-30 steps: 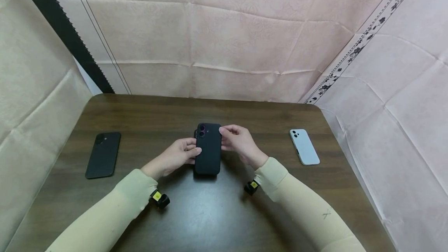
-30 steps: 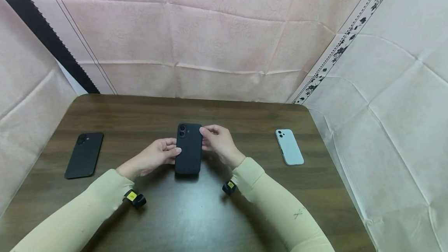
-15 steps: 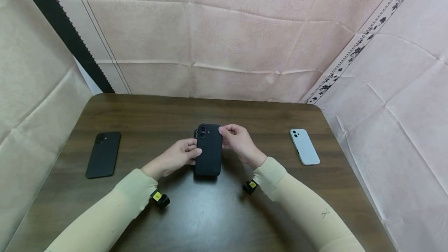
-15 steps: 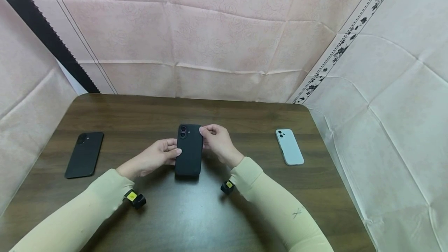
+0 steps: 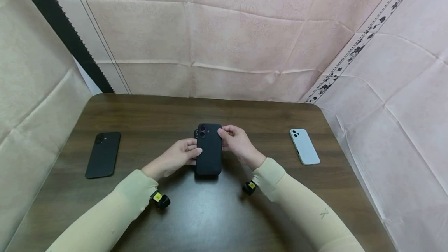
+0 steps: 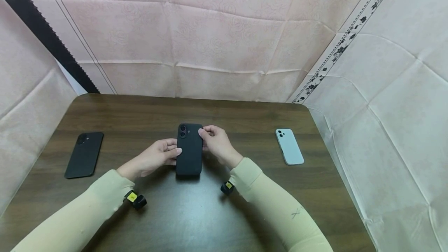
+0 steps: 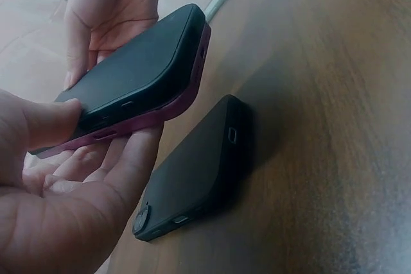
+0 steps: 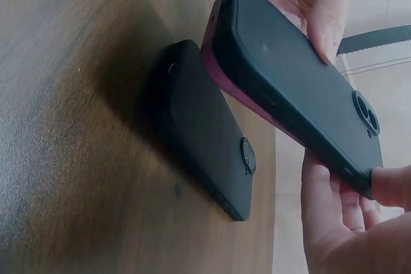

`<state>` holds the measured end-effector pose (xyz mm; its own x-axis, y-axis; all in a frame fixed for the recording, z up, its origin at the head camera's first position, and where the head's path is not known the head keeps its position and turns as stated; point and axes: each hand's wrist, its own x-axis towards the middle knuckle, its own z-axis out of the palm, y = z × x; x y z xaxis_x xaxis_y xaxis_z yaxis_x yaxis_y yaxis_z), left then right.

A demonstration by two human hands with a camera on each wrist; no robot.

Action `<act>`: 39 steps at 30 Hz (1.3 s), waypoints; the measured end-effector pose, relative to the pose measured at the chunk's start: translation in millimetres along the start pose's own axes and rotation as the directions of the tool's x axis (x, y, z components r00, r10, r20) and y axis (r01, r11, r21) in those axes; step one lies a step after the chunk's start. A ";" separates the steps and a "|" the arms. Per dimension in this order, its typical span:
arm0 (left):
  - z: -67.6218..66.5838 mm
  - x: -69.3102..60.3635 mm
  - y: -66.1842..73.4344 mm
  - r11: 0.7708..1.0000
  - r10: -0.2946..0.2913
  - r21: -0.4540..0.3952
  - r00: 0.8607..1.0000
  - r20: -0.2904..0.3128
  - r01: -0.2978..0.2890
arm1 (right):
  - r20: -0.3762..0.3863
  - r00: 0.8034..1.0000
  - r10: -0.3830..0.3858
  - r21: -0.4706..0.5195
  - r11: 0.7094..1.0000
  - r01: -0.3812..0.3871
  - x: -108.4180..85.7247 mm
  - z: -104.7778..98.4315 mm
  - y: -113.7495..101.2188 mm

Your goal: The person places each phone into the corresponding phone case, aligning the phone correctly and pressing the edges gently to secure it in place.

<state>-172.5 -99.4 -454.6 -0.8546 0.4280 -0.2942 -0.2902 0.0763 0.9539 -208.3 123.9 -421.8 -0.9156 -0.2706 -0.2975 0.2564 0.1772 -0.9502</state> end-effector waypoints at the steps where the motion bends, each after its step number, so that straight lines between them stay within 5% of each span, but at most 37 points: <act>1: 0.2 0.3 0.2 1.000 -0.006 0.006 1.000 -0.012 0.006 | -0.004 1.000 -0.005 -0.002 1.000 0.005 0.3 0.3 0.1; 5: -0.5 4.0 3.3 1.000 -0.013 0.023 0.997 -0.079 0.015 | -0.030 0.999 -0.028 -0.001 1.000 0.027 -0.5 2.6 0.3; 11: -4.8 5.9 14.3 0.998 0.052 -0.032 0.981 -0.189 -0.059 | -0.017 0.999 -0.036 -0.019 0.999 0.036 0.6 5.3 1.5; 21: -4.5 7.2 19.3 0.997 0.047 -0.039 0.964 -0.263 -0.060 | 0.032 0.998 -0.056 -0.020 0.998 0.056 1.0 7.8 2.2; 29: -4.3 7.1 18.1 0.996 0.083 -0.007 0.951 -0.299 -0.089 | 0.049 0.997 -0.060 -0.024 0.998 0.061 -0.3 8.7 -0.1; 39: -4.3 5.3 19.7 0.995 0.083 -0.024 0.959 -0.272 -0.093 | 0.050 0.997 -0.056 -0.039 0.998 0.058 -1.9 7.7 -1.0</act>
<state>-184.6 -99.4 -437.6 -0.9605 0.1719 -0.2186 -0.2194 0.0145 0.9755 -204.4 116.9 -421.0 -0.9121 -0.3266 -0.2479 0.1906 0.1977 -0.9616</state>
